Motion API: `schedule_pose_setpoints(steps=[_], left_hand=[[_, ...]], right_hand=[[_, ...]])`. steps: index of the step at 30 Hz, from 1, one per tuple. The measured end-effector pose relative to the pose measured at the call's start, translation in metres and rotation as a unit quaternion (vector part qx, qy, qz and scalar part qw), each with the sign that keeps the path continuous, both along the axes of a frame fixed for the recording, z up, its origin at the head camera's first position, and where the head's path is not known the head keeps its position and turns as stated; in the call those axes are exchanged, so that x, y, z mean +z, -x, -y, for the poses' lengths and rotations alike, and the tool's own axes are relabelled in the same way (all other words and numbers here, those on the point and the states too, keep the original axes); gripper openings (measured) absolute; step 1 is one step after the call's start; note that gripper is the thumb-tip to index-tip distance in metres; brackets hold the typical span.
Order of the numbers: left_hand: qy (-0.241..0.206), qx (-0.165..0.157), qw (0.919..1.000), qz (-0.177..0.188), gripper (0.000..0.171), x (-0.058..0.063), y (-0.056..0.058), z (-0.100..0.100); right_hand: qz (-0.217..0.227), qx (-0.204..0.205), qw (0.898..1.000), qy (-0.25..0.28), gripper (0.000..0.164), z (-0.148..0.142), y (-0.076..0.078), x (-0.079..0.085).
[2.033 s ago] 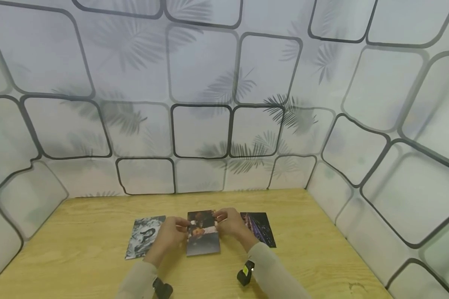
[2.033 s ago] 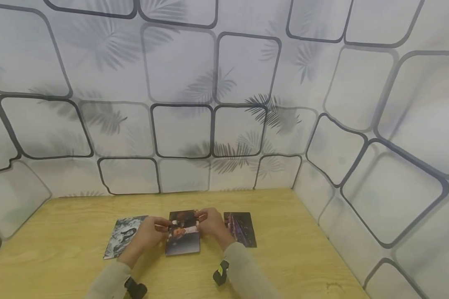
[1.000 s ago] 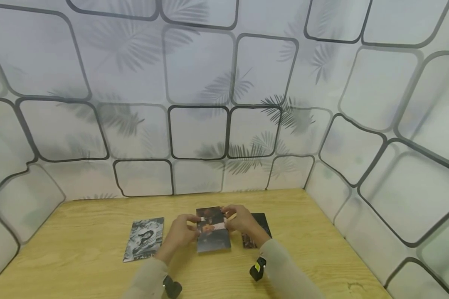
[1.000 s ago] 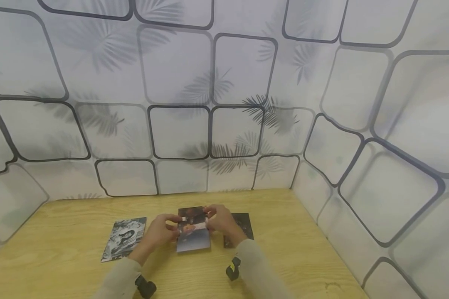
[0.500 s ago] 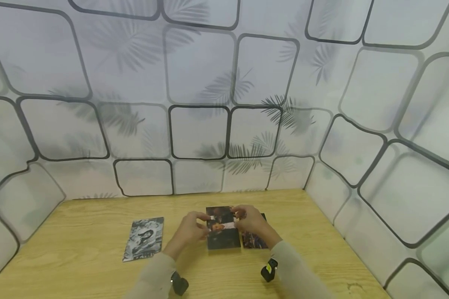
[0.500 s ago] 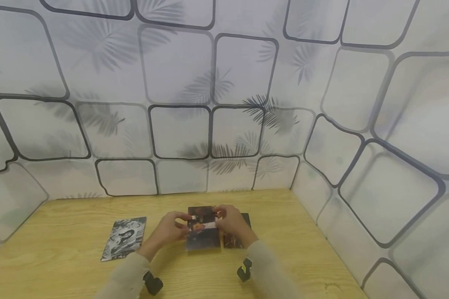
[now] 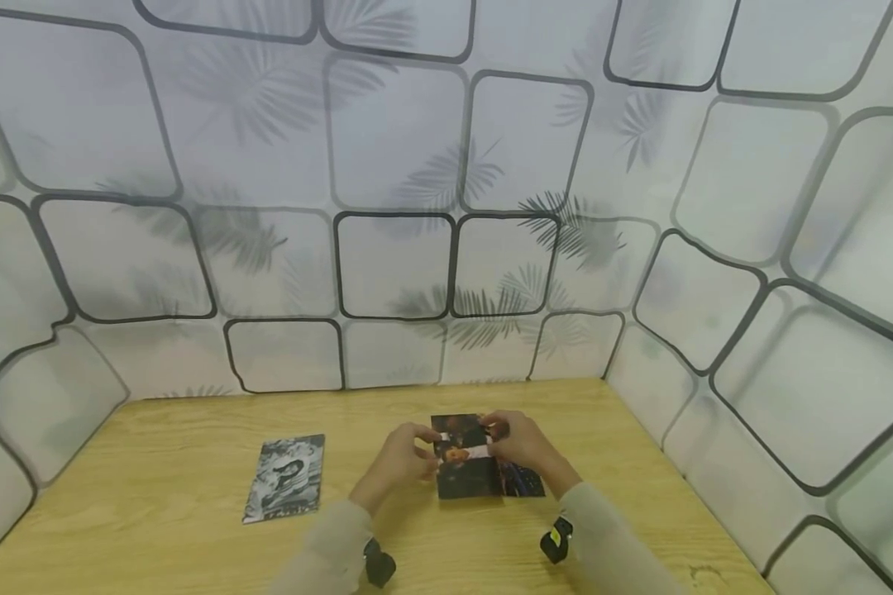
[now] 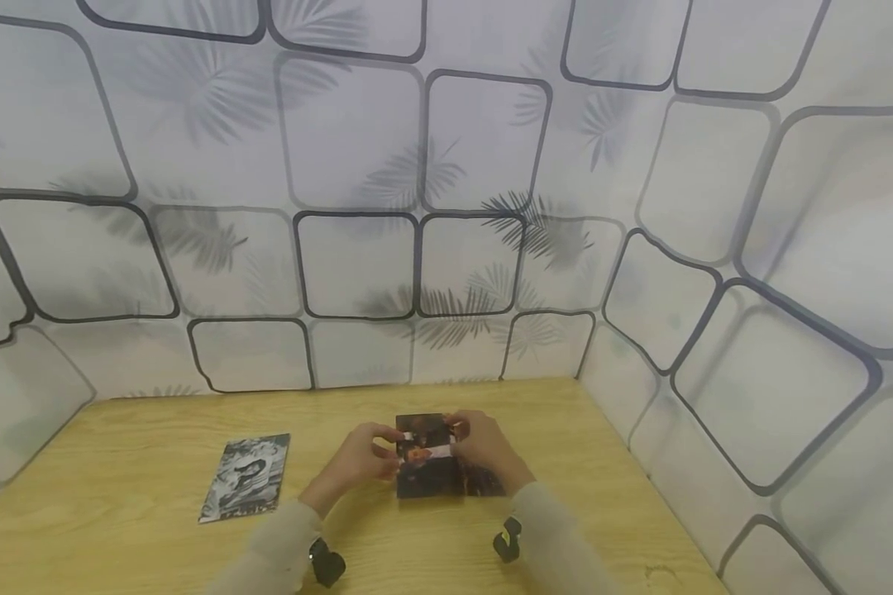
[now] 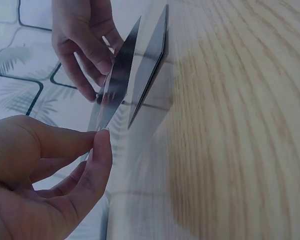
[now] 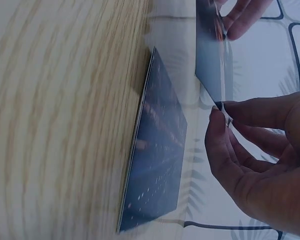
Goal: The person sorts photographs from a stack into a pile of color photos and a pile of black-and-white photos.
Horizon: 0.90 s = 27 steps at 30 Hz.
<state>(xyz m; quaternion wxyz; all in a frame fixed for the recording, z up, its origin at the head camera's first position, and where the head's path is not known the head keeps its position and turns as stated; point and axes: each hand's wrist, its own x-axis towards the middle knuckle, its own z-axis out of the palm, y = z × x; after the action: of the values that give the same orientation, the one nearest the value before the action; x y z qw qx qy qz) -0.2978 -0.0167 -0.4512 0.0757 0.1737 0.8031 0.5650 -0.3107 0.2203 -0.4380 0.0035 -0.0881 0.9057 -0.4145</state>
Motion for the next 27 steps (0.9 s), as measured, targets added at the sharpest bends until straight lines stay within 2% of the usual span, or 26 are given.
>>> schedule_pose_setpoints(steps=[16,27], left_hand=[[0.008,-0.013,0.9999,0.006,0.038,-0.006,0.009,-0.04],[0.01,-0.026,0.9995,0.015,0.039,-0.004,0.01,-0.059]], right_hand=[[0.021,-0.044,0.999,-0.014,0.045,-0.033,0.002,-0.007],[0.029,-0.072,0.995,-0.062,0.043,-0.044,0.001,-0.006]])
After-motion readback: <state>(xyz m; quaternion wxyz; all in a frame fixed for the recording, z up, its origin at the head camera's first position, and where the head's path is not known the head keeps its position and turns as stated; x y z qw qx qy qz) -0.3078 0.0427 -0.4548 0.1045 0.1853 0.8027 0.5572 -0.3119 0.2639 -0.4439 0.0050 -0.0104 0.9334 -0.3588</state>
